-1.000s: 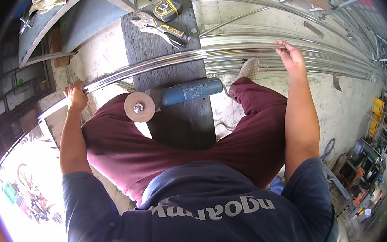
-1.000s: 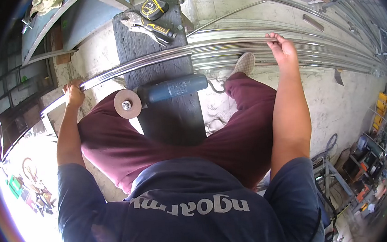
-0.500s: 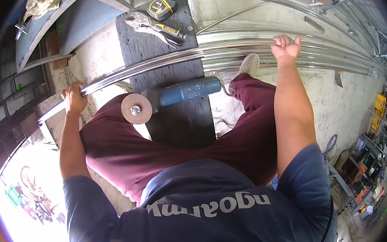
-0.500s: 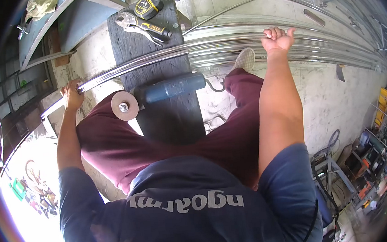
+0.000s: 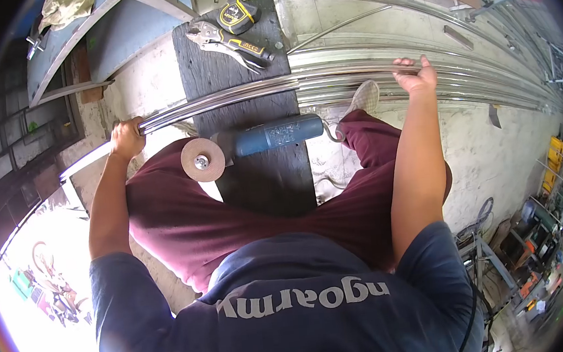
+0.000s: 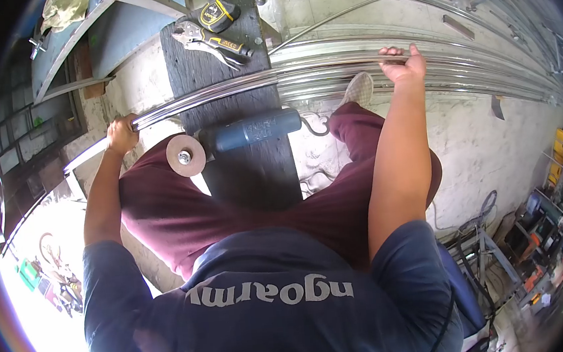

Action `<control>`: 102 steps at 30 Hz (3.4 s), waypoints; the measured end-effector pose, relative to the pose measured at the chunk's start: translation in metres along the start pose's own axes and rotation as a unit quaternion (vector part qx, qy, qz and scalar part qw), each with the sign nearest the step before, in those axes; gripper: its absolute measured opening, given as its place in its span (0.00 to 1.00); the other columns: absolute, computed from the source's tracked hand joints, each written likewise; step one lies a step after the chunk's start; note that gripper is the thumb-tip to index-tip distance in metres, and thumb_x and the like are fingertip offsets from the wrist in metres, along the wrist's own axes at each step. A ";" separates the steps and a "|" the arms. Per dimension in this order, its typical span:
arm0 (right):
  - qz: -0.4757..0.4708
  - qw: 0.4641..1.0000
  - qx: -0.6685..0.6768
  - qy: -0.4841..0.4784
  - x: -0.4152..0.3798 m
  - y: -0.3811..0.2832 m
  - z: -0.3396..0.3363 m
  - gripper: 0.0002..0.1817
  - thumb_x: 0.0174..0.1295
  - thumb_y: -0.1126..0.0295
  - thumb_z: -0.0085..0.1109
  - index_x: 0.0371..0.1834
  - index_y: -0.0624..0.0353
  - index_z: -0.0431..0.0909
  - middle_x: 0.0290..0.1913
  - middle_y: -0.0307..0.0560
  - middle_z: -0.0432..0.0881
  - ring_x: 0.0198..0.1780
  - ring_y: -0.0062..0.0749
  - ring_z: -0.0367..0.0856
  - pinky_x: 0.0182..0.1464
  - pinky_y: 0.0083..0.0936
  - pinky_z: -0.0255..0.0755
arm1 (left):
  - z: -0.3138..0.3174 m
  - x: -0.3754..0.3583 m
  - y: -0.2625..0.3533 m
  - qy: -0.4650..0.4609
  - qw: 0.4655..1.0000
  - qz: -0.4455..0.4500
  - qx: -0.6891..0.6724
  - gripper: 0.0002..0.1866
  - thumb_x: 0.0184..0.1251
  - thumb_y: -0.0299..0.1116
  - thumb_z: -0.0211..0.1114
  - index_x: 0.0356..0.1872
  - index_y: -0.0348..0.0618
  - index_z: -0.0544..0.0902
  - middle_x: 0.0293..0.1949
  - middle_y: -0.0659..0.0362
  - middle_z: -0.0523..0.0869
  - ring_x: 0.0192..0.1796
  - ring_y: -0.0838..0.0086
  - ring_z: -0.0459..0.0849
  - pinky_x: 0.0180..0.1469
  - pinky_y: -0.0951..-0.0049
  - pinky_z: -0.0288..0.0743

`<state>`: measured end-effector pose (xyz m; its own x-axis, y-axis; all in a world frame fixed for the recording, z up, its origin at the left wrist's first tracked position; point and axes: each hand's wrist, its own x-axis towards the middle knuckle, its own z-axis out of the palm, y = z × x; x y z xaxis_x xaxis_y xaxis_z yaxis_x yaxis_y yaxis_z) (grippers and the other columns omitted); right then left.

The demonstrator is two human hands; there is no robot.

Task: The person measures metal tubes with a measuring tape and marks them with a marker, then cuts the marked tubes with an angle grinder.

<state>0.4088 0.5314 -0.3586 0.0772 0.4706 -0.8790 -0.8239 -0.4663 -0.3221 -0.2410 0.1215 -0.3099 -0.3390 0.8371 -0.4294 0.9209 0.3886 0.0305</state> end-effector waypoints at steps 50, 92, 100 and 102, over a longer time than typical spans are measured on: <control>-0.131 0.953 -0.126 0.241 0.083 0.001 0.001 0.23 0.79 0.69 0.52 0.74 0.63 0.75 0.67 0.63 0.85 0.51 0.53 0.89 0.46 0.45 0.86 | -0.024 0.059 0.236 0.058 0.881 0.465 -0.067 0.31 0.78 0.46 0.77 0.73 0.44 0.78 0.67 0.50 0.81 0.73 0.51 0.79 0.73 0.48 0.72; -0.403 0.534 -0.682 -0.294 -0.274 0.091 -0.060 0.29 0.52 0.64 0.80 0.58 0.60 0.86 0.44 0.58 0.94 0.48 0.53 0.95 0.53 0.44 0.86 | 0.036 0.051 0.237 0.162 0.906 0.383 -0.074 0.23 0.84 0.36 0.65 0.73 0.39 0.80 0.61 0.40 0.81 0.64 0.38 0.79 0.71 0.38 0.72; -0.087 0.838 -0.270 -0.466 -0.240 0.087 -0.072 0.26 0.62 0.73 0.71 0.65 0.65 0.79 0.39 0.54 0.89 0.39 0.42 0.92 0.43 0.44 0.87 | 0.062 0.032 0.249 0.225 0.930 0.262 -0.126 0.25 0.83 0.39 0.68 0.75 0.42 0.82 0.63 0.37 0.83 0.69 0.33 0.78 0.80 0.36 0.68; -0.083 0.862 -0.287 -0.409 -0.213 0.083 -0.090 0.25 0.65 0.71 0.72 0.65 0.67 0.79 0.46 0.54 0.90 0.41 0.42 0.93 0.47 0.42 0.89 | 0.046 0.026 0.264 0.228 0.936 0.231 -0.135 0.27 0.80 0.44 0.73 0.73 0.45 0.84 0.65 0.33 0.84 0.69 0.30 0.80 0.79 0.36 0.70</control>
<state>0.3745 0.3255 -0.2301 -0.4487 0.8276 -0.3373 -0.4074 -0.5253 -0.7471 0.0023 0.2285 -0.3547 -0.0199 0.9934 0.1131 0.9280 -0.0237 0.3718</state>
